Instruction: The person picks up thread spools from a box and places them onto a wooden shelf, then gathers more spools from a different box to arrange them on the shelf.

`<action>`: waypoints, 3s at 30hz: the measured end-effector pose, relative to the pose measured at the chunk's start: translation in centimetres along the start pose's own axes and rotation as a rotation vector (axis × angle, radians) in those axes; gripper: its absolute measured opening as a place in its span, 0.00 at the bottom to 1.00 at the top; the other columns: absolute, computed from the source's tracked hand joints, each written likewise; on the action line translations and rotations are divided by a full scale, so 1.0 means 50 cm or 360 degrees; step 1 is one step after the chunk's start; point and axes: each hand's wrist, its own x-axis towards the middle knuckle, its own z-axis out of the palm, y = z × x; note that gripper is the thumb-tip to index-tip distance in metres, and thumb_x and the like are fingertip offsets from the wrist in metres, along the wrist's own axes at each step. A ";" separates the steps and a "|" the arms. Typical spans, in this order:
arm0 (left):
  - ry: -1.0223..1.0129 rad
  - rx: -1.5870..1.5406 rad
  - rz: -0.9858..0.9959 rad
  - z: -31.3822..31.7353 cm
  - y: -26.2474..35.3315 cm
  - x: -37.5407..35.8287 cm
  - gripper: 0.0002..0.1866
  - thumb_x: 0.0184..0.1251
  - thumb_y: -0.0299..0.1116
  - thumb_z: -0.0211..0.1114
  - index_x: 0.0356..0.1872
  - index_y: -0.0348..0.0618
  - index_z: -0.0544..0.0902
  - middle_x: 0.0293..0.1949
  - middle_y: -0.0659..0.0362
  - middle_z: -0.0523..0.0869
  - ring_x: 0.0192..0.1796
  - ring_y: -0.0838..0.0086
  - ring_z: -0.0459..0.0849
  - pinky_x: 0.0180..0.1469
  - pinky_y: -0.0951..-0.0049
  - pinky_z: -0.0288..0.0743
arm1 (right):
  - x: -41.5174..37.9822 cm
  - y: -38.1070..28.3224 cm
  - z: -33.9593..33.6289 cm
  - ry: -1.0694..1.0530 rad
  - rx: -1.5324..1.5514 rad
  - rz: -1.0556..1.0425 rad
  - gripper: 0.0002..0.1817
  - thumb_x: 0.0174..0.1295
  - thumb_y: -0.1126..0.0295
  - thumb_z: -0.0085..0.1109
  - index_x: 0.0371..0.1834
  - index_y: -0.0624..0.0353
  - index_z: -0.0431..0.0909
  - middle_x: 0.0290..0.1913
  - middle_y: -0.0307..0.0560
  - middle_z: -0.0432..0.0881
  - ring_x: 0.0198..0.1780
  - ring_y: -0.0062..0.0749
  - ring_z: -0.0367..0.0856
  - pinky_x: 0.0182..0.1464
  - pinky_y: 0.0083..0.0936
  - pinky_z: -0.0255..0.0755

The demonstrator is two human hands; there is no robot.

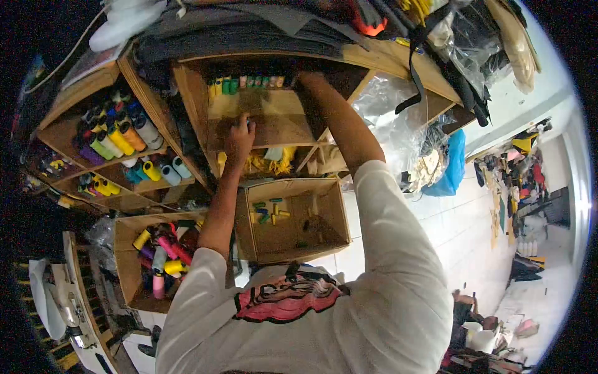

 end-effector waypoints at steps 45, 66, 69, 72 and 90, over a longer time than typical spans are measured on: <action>0.0155 0.0122 -0.0113 0.030 0.003 -0.003 0.18 0.70 0.42 0.55 0.55 0.43 0.75 0.23 0.55 0.84 0.19 0.63 0.83 0.21 0.65 0.80 | 0.016 -0.031 0.005 0.0285 -0.0330 -0.0236 0.18 0.57 0.58 0.63 0.46 0.56 0.82 0.40 0.60 0.83 0.46 0.55 0.82 0.50 0.41 0.74; -0.0470 -0.0242 -0.0400 -0.044 0.023 0.015 0.34 0.67 0.29 0.63 0.71 0.41 0.57 0.20 0.52 0.78 0.17 0.65 0.73 0.18 0.64 0.65 | -0.240 -0.134 0.182 -0.0419 0.1791 -0.0322 0.19 0.63 0.68 0.63 0.56 0.60 0.78 0.51 0.49 0.83 0.50 0.35 0.81 0.53 0.33 0.75; -0.0492 -0.0332 -0.0459 -0.094 0.061 0.019 0.29 0.69 0.33 0.61 0.67 0.37 0.63 0.22 0.51 0.79 0.17 0.66 0.73 0.19 0.64 0.65 | -0.304 -0.122 0.152 -0.0155 0.1833 -0.0431 0.17 0.63 0.72 0.62 0.55 0.63 0.78 0.49 0.49 0.84 0.49 0.33 0.81 0.51 0.29 0.75; -0.0119 -0.0381 -0.0083 -0.016 0.013 -0.002 0.23 0.71 0.36 0.58 0.62 0.35 0.68 0.19 0.53 0.76 0.15 0.67 0.70 0.19 0.65 0.65 | -0.402 -0.092 0.149 0.0018 0.1716 -0.0296 0.15 0.63 0.75 0.60 0.54 0.64 0.77 0.48 0.48 0.84 0.49 0.32 0.81 0.50 0.28 0.75; 0.0156 -0.1094 -0.0383 -0.061 0.004 0.029 0.17 0.74 0.43 0.60 0.53 0.40 0.76 0.29 0.61 0.68 0.33 0.72 0.71 0.39 0.67 0.71 | -0.731 -0.033 0.226 -0.0296 0.2219 0.0239 0.13 0.67 0.80 0.50 0.53 0.60 0.77 0.39 0.36 0.79 0.40 0.18 0.73 0.43 0.18 0.68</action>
